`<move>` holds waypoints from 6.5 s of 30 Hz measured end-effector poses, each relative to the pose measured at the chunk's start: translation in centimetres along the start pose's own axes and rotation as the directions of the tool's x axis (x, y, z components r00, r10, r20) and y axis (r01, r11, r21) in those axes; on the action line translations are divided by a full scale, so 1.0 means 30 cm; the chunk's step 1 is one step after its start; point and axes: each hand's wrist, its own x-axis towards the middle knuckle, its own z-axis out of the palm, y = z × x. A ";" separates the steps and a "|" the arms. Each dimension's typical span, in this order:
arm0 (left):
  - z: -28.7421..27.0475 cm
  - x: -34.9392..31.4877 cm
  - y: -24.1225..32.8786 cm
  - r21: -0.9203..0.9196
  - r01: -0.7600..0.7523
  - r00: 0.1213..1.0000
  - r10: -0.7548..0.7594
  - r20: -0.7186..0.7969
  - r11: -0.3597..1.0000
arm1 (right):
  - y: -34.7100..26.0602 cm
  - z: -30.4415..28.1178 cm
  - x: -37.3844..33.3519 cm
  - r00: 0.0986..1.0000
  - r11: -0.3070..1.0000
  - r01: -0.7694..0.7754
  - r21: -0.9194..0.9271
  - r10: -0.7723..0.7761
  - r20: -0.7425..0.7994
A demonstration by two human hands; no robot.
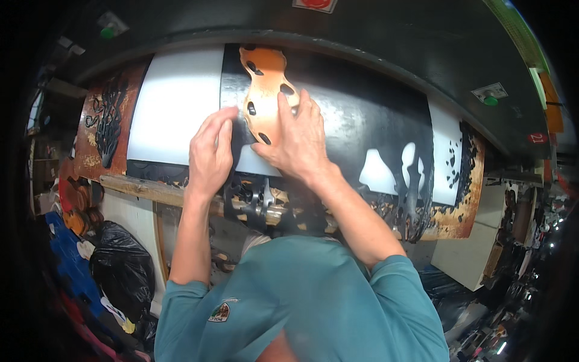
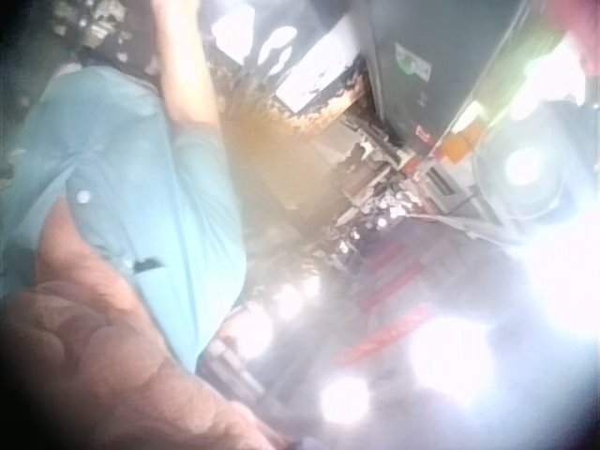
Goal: The person removes cutout shapes from a black leather sheet using a wooden tool to lift and separate the pieces. They repeatedly peel away the cutouts, place them aside, and continue until the sheet is cleared.
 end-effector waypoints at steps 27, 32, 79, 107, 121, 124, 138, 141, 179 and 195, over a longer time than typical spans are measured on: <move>0.157 -0.150 0.044 -0.105 -0.108 0.994 0.111 0.019 0.989 | 0.082 -0.191 -0.112 0.943 0.141 -0.306 0.942 0.185 0.278; 0.151 -0.206 -0.002 0.035 -0.034 0.999 0.035 -0.029 0.999 | 0.159 -0.171 -0.126 0.964 0.009 -0.251 0.968 0.093 0.249; 0.227 0.005 -0.119 0.386 -0.318 0.937 0.350 -0.014 0.866 | 0.217 -0.162 -0.283 0.988 0.967 -0.114 0.227 0.135 -0.079; 0.292 -0.464 0.194 0.336 -0.432 0.901 0.420 0.111 0.837 | 0.562 -0.770 -0.526 0.460 0.970 -0.013 0.244 0.222 -0.860; 0.287 -0.441 0.283 0.321 -0.551 0.807 0.590 -0.027 0.770 | 0.559 -0.819 -0.890 0.511 0.897 -0.209 0.389 0.439 -0.739; 0.257 -0.443 0.305 0.300 -0.560 0.811 0.585 0.006 0.772 | 0.540 -0.603 -0.964 0.625 0.869 -0.230 0.438 0.477 -0.618; 0.225 -0.508 0.329 0.298 -0.538 0.828 0.560 0.012 0.789 | 0.513 -0.526 -1.012 0.791 0.995 -0.089 -0.034 0.050 -0.609; 0.232 -0.540 0.329 0.304 -0.540 0.823 0.568 -0.002 0.785 | 0.536 -0.504 -1.034 0.800 0.998 -0.070 0.003 0.058 -0.597; 0.299 0.014 0.003 0.354 -0.302 0.951 0.252 0.181 0.885 | 0.247 -0.298 -0.221 0.946 0.501 -0.295 0.813 0.271 0.176; 0.312 -0.145 0.180 -0.031 -0.079 0.974 0.084 0.210 0.996 | 0.329 -0.329 -0.235 0.956 0.162 -0.243 0.957 0.210 0.207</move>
